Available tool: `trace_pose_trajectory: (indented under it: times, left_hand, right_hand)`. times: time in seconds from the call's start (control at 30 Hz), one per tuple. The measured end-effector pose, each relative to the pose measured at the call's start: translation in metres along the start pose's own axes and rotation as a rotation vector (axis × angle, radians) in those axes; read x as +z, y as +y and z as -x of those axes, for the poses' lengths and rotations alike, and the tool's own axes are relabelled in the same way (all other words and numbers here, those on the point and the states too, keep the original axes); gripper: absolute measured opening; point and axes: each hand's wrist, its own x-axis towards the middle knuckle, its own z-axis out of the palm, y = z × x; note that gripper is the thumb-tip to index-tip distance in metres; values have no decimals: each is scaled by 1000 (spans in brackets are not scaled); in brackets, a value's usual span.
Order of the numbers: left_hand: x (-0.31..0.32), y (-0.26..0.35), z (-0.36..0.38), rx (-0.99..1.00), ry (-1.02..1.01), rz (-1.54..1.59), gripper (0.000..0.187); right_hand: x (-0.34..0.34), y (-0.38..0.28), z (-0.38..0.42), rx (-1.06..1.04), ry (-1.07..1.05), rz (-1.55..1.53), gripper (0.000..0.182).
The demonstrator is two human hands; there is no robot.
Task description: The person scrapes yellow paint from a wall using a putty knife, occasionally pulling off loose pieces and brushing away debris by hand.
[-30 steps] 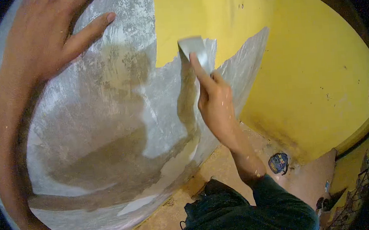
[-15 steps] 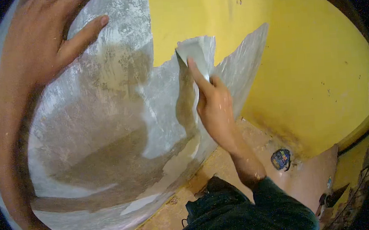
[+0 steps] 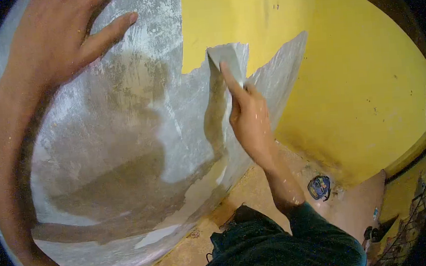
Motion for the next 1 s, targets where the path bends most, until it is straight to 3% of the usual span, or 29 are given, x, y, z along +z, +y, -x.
trace_pose_trajectory:
  times: [0.1,0.2,0.3,0.4,0.57,0.7,0.8,0.9,1.0]
  left_hand:
    - [2,0,0,-7,2,7,71]
    - [2,6,2,-39,97,41,71]
    - [-1,1,-1,-21,-57,6,71]
    - [5,3,1,-16,18,-33,72]
    - [9,1,1,5,146,-5,72]
    - [9,3,5,-18,24,-16,70]
    - [15,7,4,-23,211,15,69]
    - [9,6,6,-34,179,-5,69]
    - [2,4,2,-31,-30,-91,70]
  right_hand:
    - [-5,-11,-7,-23,47,19,78]
    - [1,-3,9,30,-112,30,78]
    - [-1,-6,-4,-40,48,-28,77]
    - [5,-3,11,-4,-32,33,77]
    - [-7,-16,-13,-2,27,48,77]
    - [0,-9,10,18,-136,110,77]
    - [-5,-12,-1,-7,-12,39,77]
    - [0,-5,11,-8,-73,87,77]
    - [-1,-6,8,-32,-32,6,77]
